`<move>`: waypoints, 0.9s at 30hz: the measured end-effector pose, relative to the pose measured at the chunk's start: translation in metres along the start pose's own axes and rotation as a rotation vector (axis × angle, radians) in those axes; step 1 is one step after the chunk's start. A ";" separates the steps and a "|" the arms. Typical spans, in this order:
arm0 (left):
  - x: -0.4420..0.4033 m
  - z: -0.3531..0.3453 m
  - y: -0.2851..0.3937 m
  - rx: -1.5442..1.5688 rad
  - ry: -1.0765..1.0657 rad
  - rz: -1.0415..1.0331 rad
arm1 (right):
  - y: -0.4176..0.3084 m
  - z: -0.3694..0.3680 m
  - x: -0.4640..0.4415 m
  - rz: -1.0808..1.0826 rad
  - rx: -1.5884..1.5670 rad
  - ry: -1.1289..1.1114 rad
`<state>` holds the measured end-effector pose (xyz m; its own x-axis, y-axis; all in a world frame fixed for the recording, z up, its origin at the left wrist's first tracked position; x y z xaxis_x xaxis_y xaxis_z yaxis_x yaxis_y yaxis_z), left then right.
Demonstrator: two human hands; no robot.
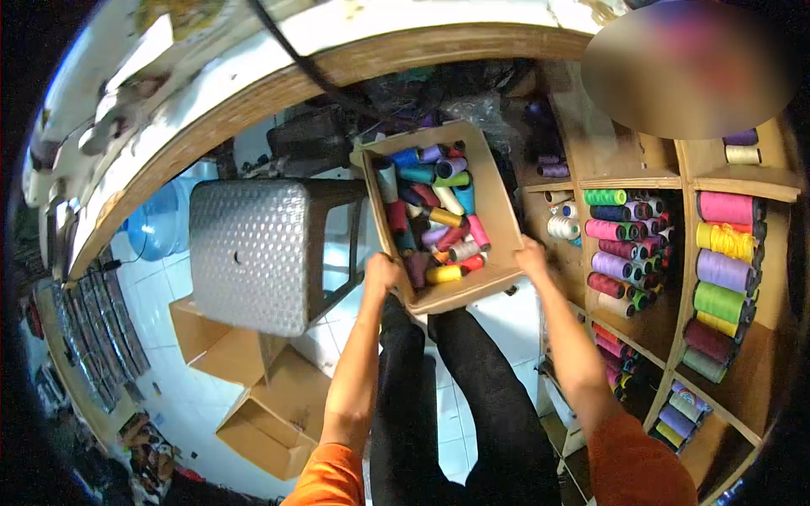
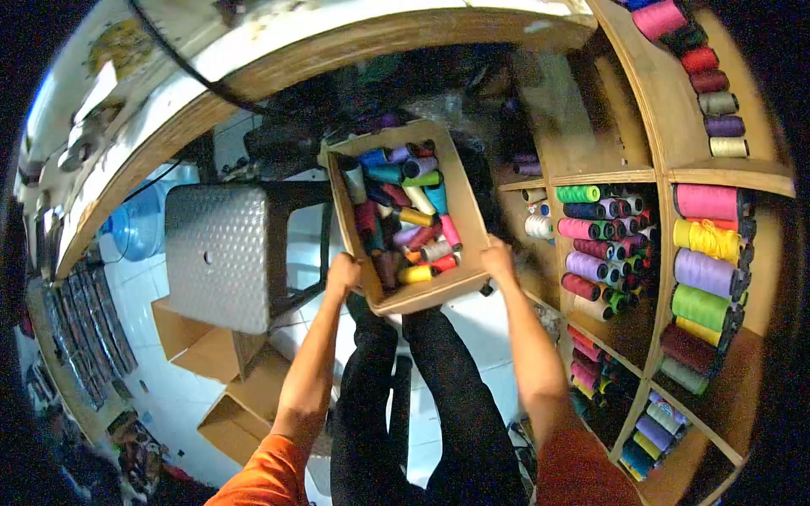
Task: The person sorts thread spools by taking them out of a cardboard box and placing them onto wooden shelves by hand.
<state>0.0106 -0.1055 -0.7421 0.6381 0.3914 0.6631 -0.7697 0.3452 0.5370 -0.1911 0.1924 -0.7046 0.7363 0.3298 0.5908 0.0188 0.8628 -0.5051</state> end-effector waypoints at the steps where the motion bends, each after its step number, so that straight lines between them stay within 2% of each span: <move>1: 0.032 0.003 0.014 0.083 -0.055 0.062 | -0.011 0.022 0.019 0.038 -0.009 -0.016; 2: 0.065 0.005 0.027 0.168 -0.100 0.122 | -0.019 0.041 0.035 0.086 -0.021 -0.033; 3: 0.092 0.001 0.029 0.145 0.058 0.058 | -0.022 0.061 0.049 0.171 0.007 -0.044; 4: 0.127 -0.004 0.036 0.172 -0.004 0.073 | -0.023 0.076 0.066 0.255 0.040 -0.070; 5: 0.167 -0.004 0.045 0.294 -0.030 0.147 | -0.035 0.096 0.089 0.191 0.083 -0.092; 6: 0.202 -0.010 0.053 0.324 -0.021 0.134 | -0.056 0.123 0.118 0.127 0.129 -0.113; 8: 0.281 0.024 0.098 0.312 -0.001 0.115 | -0.067 0.166 0.165 0.133 0.314 -0.118; 9: 0.313 0.035 0.106 0.396 -0.052 0.221 | -0.102 0.182 0.194 0.146 0.275 -0.141; 11: 0.361 0.057 0.124 0.502 0.059 0.144 | -0.144 0.210 0.241 0.137 0.204 -0.135; 12: 0.381 0.073 0.136 0.552 0.069 0.144 | -0.150 0.222 0.258 0.101 0.172 -0.120; 14: 0.416 0.106 0.156 0.587 0.090 0.125 | -0.206 0.243 0.287 0.146 0.209 -0.102; 15: 0.436 0.109 0.154 0.608 0.044 0.187 | -0.229 0.251 0.303 0.161 0.229 -0.097; 19: 0.477 0.155 0.159 0.693 -0.035 0.357 | -0.286 0.263 0.336 0.375 0.526 -0.074; 22: 0.513 0.167 0.137 0.748 0.157 0.322 | -0.349 0.244 0.343 0.573 0.412 -0.085; 23: 0.520 0.186 0.140 0.747 0.099 0.460 | -0.359 0.237 0.342 0.553 0.406 -0.150; 25: 0.542 0.187 0.127 0.906 0.223 0.493 | -0.384 0.224 0.340 0.550 0.340 -0.309; 26: 0.551 0.188 0.118 0.985 0.251 0.516 | -0.395 0.212 0.336 0.755 0.347 -0.298; 27: 0.551 0.197 0.110 0.915 0.346 0.463 | -0.402 0.199 0.331 0.798 0.389 -0.373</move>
Point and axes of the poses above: each hand's wrist, its own x-axis away from the middle knuckle, its own z-axis out of the back of the hand, y = z × x, the point moved 5 cm from there along -x, towards the middle knuckle, and after that the axes turned 8 degrees about -y, right-handed, at the moved point
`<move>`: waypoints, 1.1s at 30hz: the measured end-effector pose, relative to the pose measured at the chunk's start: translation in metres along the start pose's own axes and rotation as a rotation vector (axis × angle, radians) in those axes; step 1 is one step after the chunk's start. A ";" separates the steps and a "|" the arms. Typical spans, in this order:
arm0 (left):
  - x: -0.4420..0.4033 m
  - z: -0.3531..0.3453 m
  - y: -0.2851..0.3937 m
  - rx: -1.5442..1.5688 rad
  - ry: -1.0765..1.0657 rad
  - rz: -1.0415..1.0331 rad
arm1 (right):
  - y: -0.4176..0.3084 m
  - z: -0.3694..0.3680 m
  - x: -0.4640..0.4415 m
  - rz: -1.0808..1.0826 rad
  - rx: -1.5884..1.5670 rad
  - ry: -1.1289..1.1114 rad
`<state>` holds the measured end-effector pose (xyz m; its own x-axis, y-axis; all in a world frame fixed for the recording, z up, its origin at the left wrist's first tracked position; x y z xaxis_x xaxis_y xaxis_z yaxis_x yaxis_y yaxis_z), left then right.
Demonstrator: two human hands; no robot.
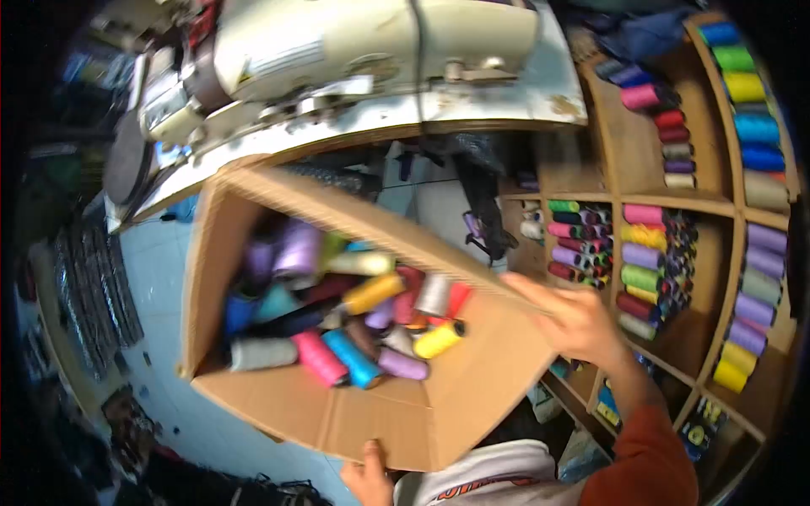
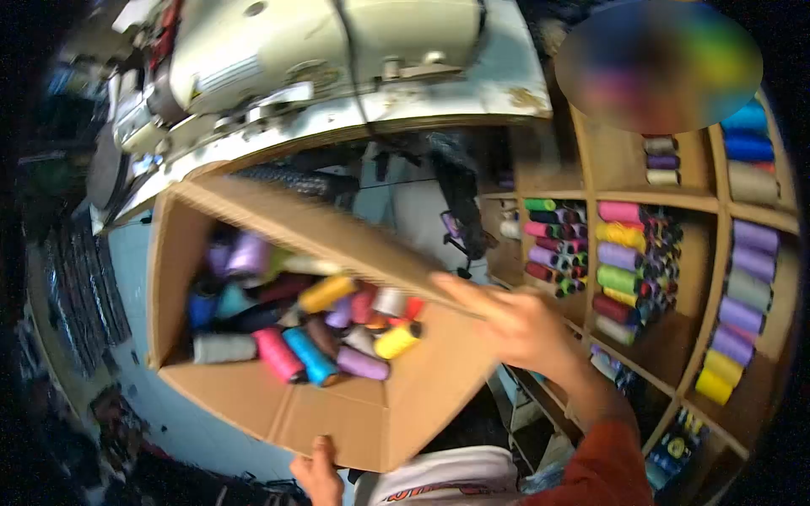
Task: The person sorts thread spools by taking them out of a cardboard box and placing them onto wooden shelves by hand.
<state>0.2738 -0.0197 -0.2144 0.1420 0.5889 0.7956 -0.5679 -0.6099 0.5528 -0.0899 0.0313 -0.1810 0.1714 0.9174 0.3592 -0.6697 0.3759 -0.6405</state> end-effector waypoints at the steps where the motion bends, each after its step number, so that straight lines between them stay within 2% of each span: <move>1: -0.011 0.013 0.003 -0.030 0.071 -0.102 | -0.010 -0.006 -0.024 0.074 -0.193 -0.036; 2: -0.024 0.026 0.005 -0.059 0.149 -0.207 | -0.020 -0.018 -0.047 0.227 0.006 0.044; 3: -0.039 0.034 0.002 0.083 0.230 -0.237 | -0.029 -0.026 -0.072 0.235 0.069 0.002; 4: -0.053 0.052 -0.002 0.033 0.168 -0.132 | -0.032 -0.035 -0.099 0.276 0.026 0.046; 5: -0.069 0.062 0.005 0.096 0.186 -0.163 | -0.037 -0.043 -0.126 0.302 0.046 0.102; 7: -0.102 0.059 0.022 0.228 0.218 -0.217 | -0.035 -0.056 -0.177 0.251 -0.270 0.062; 8: -0.112 0.055 0.025 0.249 0.216 -0.197 | -0.034 -0.065 -0.193 0.232 -0.135 0.113; 9: -0.126 0.046 0.028 0.283 0.212 -0.184 | -0.031 -0.072 -0.205 0.174 -0.182 0.116; 11: -0.146 0.032 0.034 0.278 0.194 -0.189 | -0.022 -0.080 -0.212 0.224 -0.201 0.381; 12: -0.150 0.026 0.033 0.237 0.182 -0.194 | -0.014 -0.074 -0.204 0.208 -0.334 0.361; 13: -0.149 0.022 0.029 0.195 0.177 -0.193 | -0.005 -0.069 -0.191 0.197 -0.387 0.436; 14: -0.156 0.035 0.016 0.119 0.133 -0.088 | 0.006 -0.072 -0.181 0.228 -0.474 0.548; 15: -0.156 0.036 0.017 0.156 0.162 -0.100 | 0.022 -0.074 -0.171 0.261 -0.550 0.675; 17: -0.153 0.026 0.017 0.237 0.212 -0.123 | 0.050 -0.083 -0.141 0.280 -0.479 0.800; 18: -0.155 0.026 0.011 0.295 0.239 -0.150 | 0.070 -0.100 -0.127 0.191 -0.566 0.736; 19: -0.160 0.031 0.004 0.275 0.153 -0.099 | 0.096 -0.119 -0.113 0.113 -0.647 0.673; 21: -0.155 0.006 0.017 0.377 0.224 -0.102 | 0.162 -0.181 -0.084 -0.167 -0.723 0.351; 23: -0.157 -0.009 0.027 0.332 0.122 -0.122 | 0.231 -0.236 -0.048 -0.401 -0.727 0.154; 25: -0.157 -0.017 0.026 0.576 0.124 -0.258 | 0.297 -0.272 -0.022 -0.518 -0.676 0.137; 26: -0.148 -0.038 0.020 0.575 0.288 -0.329 | 0.336 -0.298 -0.017 -0.530 -0.657 0.216; 27: -0.149 -0.025 -0.021 0.675 0.420 -0.323 | 0.378 -0.319 -0.019 -0.533 -0.632 0.302; 29: -0.133 -0.064 -0.082 0.407 0.027 -0.153 | 0.452 -0.350 -0.033 -0.692 -0.429 0.215; 30: -0.129 -0.112 -0.094 0.271 0.159 0.021 | 0.482 -0.359 -0.043 -0.729 -0.394 0.214; 31: -0.145 -0.148 -0.108 0.296 -0.053 0.117 | 0.513 -0.367 -0.051 -0.765 -0.356 0.219; 32: -0.162 -0.189 -0.089 0.081 -0.207 0.115 | 0.552 -0.391 -0.064 -0.768 -0.315 0.232; 33: -0.199 -0.225 -0.079 -0.117 -0.366 0.024 | 0.573 -0.397 -0.074 -0.820 -0.321 0.174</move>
Point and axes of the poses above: each hand's wrist, its own x-axis away from the middle knuckle, its own z-axis out of the back of the hand, y = z × x, the point moved 5 cm from there along -x, towards the middle knuckle, and after that the axes turned 8 degrees about -y, right-handed, at the moved point
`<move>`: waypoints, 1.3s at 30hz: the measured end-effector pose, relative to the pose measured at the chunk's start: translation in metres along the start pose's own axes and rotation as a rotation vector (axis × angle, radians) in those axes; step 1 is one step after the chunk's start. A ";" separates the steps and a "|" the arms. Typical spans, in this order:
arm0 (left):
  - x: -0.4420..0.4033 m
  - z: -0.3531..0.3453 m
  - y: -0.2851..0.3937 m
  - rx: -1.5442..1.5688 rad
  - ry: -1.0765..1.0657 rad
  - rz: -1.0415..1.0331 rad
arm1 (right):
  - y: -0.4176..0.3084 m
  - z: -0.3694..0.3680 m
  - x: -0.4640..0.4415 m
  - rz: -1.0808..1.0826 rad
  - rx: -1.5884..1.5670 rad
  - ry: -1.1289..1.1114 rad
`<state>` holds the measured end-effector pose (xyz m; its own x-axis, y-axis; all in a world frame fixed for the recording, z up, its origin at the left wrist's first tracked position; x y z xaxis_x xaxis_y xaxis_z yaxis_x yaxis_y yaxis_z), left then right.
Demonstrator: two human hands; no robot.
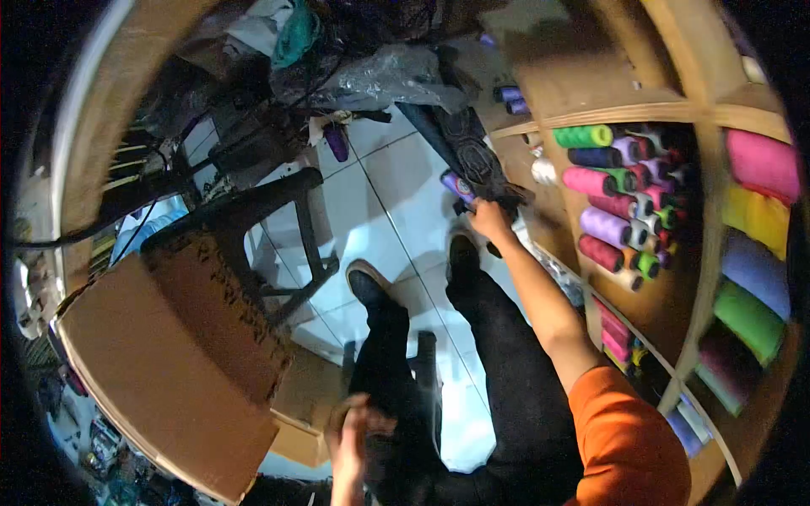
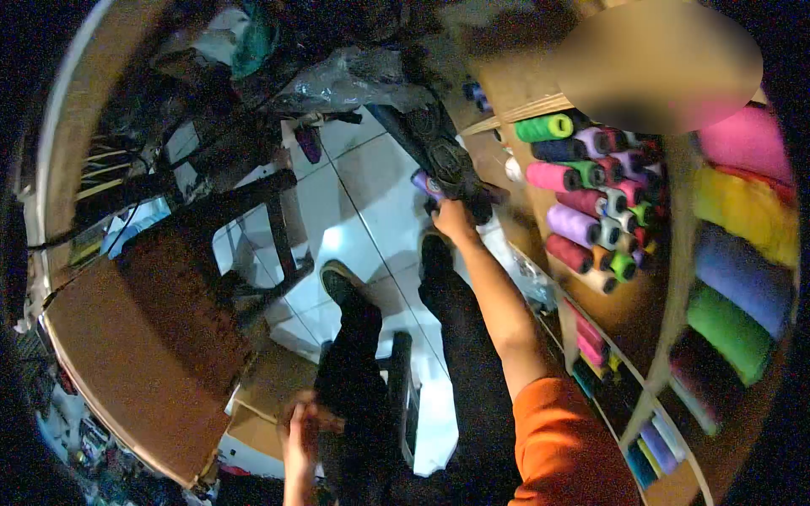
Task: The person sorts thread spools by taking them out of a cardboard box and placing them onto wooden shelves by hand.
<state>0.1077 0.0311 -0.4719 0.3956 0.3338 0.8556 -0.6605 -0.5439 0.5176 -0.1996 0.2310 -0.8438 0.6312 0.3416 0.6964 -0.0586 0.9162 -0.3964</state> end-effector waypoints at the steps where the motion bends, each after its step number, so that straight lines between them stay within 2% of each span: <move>1: -0.047 -0.025 0.017 -0.028 -0.049 -0.050 | 0.007 -0.006 -0.022 -0.001 0.033 0.002; 2: -0.106 -0.040 0.021 -0.035 -0.232 -0.135 | 0.014 -0.020 -0.044 -0.005 0.064 0.000; 3: -0.170 -0.052 0.019 -0.043 -0.236 -0.144 | 0.013 -0.026 -0.057 -0.076 0.149 -0.106; 4: -0.242 -0.056 0.020 -0.226 -0.292 -0.270 | 0.012 -0.037 -0.068 -0.013 0.192 -0.056; 5: -0.325 -0.050 0.009 -0.361 -0.261 -0.252 | 0.017 -0.049 -0.076 0.045 0.245 -0.005; 6: -0.395 -0.039 0.014 -1.002 -0.167 -0.459 | 0.024 -0.057 -0.083 0.093 0.299 0.052; 7: -0.465 -0.023 0.008 -0.980 -0.093 -0.438 | -0.002 -0.037 -0.066 0.029 0.300 -0.055; 9: -0.586 0.010 0.006 -0.454 -0.023 -0.275 | 0.008 -0.049 -0.082 -0.018 0.313 0.043; 10: -0.629 0.022 0.007 -0.359 -0.010 -0.264 | 0.016 -0.054 -0.090 -0.036 0.322 0.085; 13: -0.671 0.018 0.040 -0.393 0.116 -0.290 | 0.027 -0.067 -0.105 -0.073 0.290 0.083; 16: -0.691 0.009 0.046 -0.486 0.163 -0.342 | 0.014 -0.054 -0.093 0.040 0.526 0.097; 17: -0.696 0.007 0.044 -0.522 0.173 -0.352 | 0.009 -0.046 -0.091 0.032 0.490 0.108; 20: -0.693 0.011 0.023 -0.675 0.211 -0.397 | -0.001 -0.034 -0.082 0.121 0.422 0.275; 21: -0.686 0.014 0.011 -0.748 0.225 -0.429 | -0.005 -0.029 -0.078 0.129 0.279 0.296; 23: -0.654 0.024 -0.024 -0.900 0.227 -0.507 | -0.008 -0.030 -0.072 0.020 0.041 0.189; 24: -0.633 0.032 -0.051 -0.968 0.206 -0.528 | -0.006 -0.038 -0.072 0.052 -0.069 0.209; 25: -0.609 0.041 -0.081 -1.017 0.148 -0.432 | -0.016 -0.030 -0.053 0.017 -0.155 0.115; 26: -0.577 0.041 -0.109 -0.986 0.092 -0.092 | -0.025 -0.026 -0.028 0.023 -0.186 0.118; 28: -0.495 0.047 -0.149 -1.201 -0.014 0.224 | -0.046 -0.025 0.021 0.001 -0.251 0.046; 29: -0.447 0.039 -0.168 -0.763 -0.084 0.287 | -0.058 -0.016 0.060 -0.044 -0.370 0.060; 30: -0.396 0.031 -0.186 -0.332 -0.099 0.372 | -0.065 -0.018 0.092 -0.013 -0.352 0.241; 31: -0.343 0.008 -0.185 -0.323 -0.133 0.350 | -0.070 -0.019 0.120 0.028 -0.544 0.224; 32: -0.303 -0.014 -0.170 -0.318 -0.168 0.302 | -0.077 -0.015 0.154 0.053 -0.578 0.341; 33: -0.290 -0.017 -0.184 -0.342 -0.180 0.380 | -0.083 -0.006 0.187 -0.013 -0.698 0.332; 34: -0.278 -0.020 -0.199 -0.366 -0.194 0.458 | -0.088 0.001 0.225 -0.048 -0.706 0.430; 35: -0.254 -0.037 -0.188 -0.306 -0.427 0.416 | -0.091 0.012 0.261 -0.085 -0.702 0.520; 37: -0.209 -0.052 -0.158 -0.250 -0.497 0.333 | -0.086 0.025 0.331 -0.207 -0.752 0.579; 38: -0.187 -0.073 -0.145 -0.211 -0.547 0.288 | -0.082 0.034 0.366 -0.123 -0.810 0.725; 39: -0.154 -0.089 -0.113 -0.253 -0.515 0.232 | -0.075 0.037 0.397 -0.104 -0.727 0.819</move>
Point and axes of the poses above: each hand's wrist, its own x-axis away from the middle knuckle, its own z-axis out of the back of the hand, y = z × x, the point moved 5 cm from there along -x, towards the middle knuckle, and after that the axes turned 8 degrees about -y, right-handed, at the moved point
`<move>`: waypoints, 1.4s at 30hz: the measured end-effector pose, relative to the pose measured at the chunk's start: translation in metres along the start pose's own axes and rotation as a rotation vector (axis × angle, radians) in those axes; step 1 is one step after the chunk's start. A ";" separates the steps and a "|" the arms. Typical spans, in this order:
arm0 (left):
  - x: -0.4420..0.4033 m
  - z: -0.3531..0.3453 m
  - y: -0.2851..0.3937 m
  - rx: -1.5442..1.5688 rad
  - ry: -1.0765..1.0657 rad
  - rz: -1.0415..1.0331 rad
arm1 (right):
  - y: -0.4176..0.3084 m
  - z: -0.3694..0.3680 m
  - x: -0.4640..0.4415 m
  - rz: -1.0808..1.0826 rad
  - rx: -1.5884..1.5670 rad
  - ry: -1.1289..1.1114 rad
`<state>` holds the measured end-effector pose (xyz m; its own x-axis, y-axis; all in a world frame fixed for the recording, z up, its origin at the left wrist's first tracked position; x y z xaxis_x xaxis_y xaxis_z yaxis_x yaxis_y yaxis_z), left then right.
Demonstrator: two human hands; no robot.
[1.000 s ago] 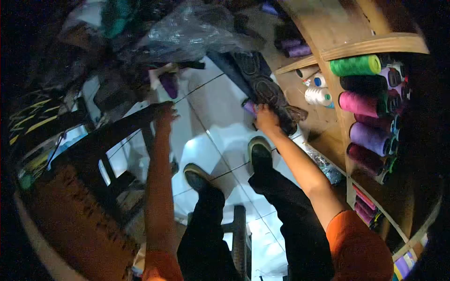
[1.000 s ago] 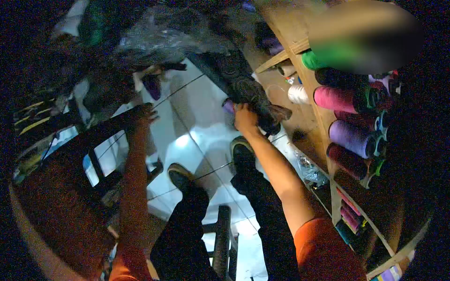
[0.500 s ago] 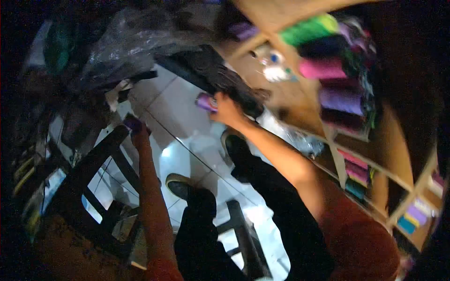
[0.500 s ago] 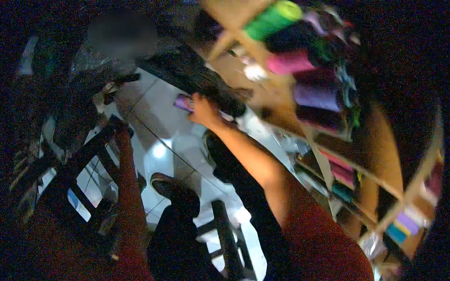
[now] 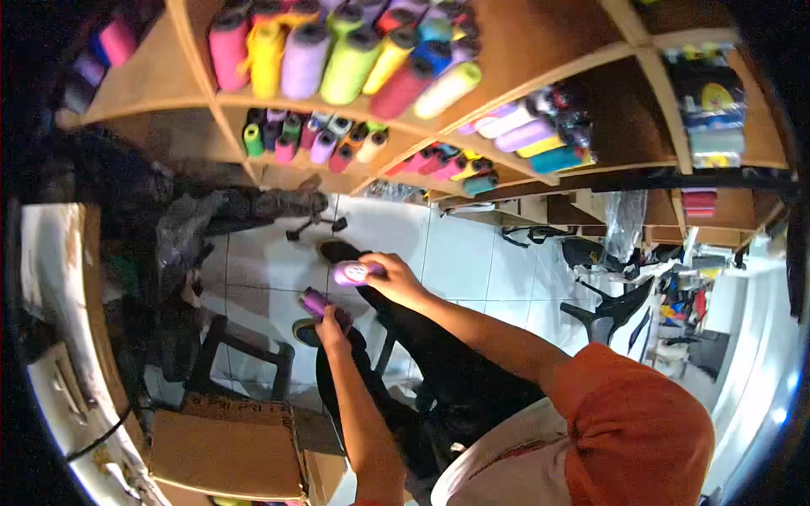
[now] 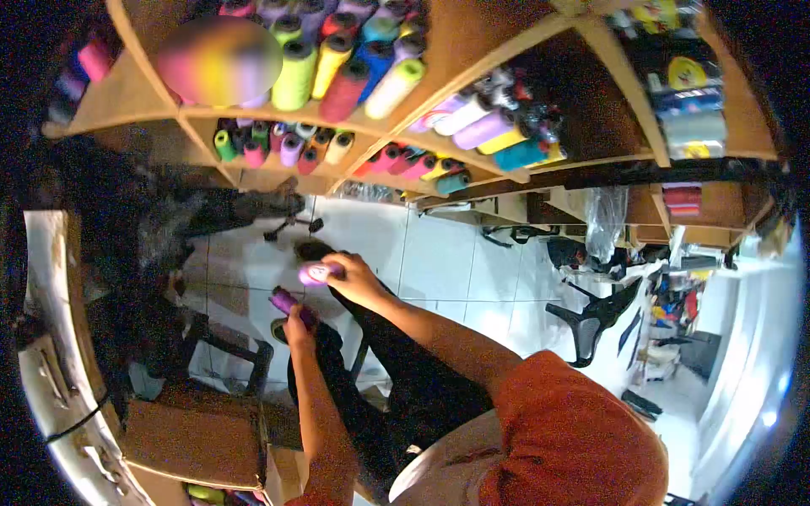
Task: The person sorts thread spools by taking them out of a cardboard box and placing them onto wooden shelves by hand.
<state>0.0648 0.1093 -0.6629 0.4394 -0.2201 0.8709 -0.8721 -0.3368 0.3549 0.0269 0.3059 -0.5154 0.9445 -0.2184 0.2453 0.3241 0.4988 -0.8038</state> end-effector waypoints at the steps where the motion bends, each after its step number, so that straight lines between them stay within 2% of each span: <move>1: 0.018 -0.014 0.017 -0.053 0.050 -0.017 | 0.006 0.022 0.017 -0.082 -0.038 0.000; 3: 0.046 -0.037 0.042 -0.150 -0.147 -0.227 | 0.001 0.065 0.049 -0.133 -0.126 0.017; 5: 0.100 -0.083 0.075 -0.355 -0.235 -0.263 | -0.050 0.118 0.070 -0.152 -0.148 -0.029; 7: 0.135 -0.126 0.089 -0.475 -0.297 -0.370 | -0.070 0.157 0.090 -0.159 -0.110 -0.054; 9: 0.176 -0.167 0.097 -0.510 -0.486 -0.282 | -0.084 0.188 0.103 -0.124 -0.161 -0.175; 10: 0.184 -0.178 0.088 -0.424 -0.580 -0.207 | -0.094 0.198 0.109 -0.106 -0.194 -0.229; 13: 0.222 -0.226 0.069 -0.161 -0.794 -0.036 | -0.132 0.245 0.121 -0.056 -0.361 -0.195; 15: 0.242 -0.256 0.067 -0.044 -0.902 0.025 | -0.133 0.270 0.124 -0.027 -0.405 -0.172; 17: 0.247 -0.269 0.061 -0.040 -0.899 -0.015 | -0.125 0.291 0.126 0.044 -0.446 -0.172; 19: 0.255 -0.283 0.058 -0.006 -0.887 -0.043 | -0.116 0.315 0.117 0.008 -0.478 -0.126; 20: 0.263 -0.287 0.060 0.004 -0.837 -0.087 | -0.117 0.335 0.109 -0.044 -0.246 -0.059; 21: 0.267 -0.291 0.065 -0.008 -0.830 -0.105 | -0.119 0.351 0.095 0.026 -0.193 0.069; 22: 0.272 -0.292 0.068 -0.019 -0.820 -0.120 | -0.125 0.366 0.077 0.092 0.049 0.210; 25: 0.276 -0.284 0.073 -0.037 -0.768 -0.134 | -0.139 0.386 0.014 0.244 0.284 0.444; 30: 0.284 -0.246 0.088 -0.083 -0.637 -0.159 | -0.142 0.365 -0.055 0.024 0.766 0.293; 33: 0.276 -0.223 0.099 -0.097 -0.639 -0.219 | -0.134 0.349 -0.071 0.101 0.950 0.308; 34: 0.283 -0.220 0.105 -0.094 -0.606 -0.231 | -0.132 0.346 -0.075 0.032 0.923 0.279; 37: 0.290 -0.211 0.119 -0.071 -0.577 -0.257 | -0.136 0.346 -0.066 0.023 0.864 0.269; 42: 0.287 -0.209 0.135 -0.028 -0.555 -0.288 | -0.172 0.372 -0.017 0.092 0.608 0.347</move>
<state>0.0281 0.1914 -0.2937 0.6971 -0.5695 0.4355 -0.7043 -0.4306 0.5644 -0.0249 0.5360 -0.1795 0.9308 -0.3571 -0.0777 0.3114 0.8862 -0.3432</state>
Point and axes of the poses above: each hand's wrist, its own x-axis away from the middle knuckle, its own z-axis out of the back of the hand, y = z × x, the point moved 5 cm from there along -x, towards the middle knuckle, and after that the axes turned 8 degrees about -y, right-handed, at the moved point
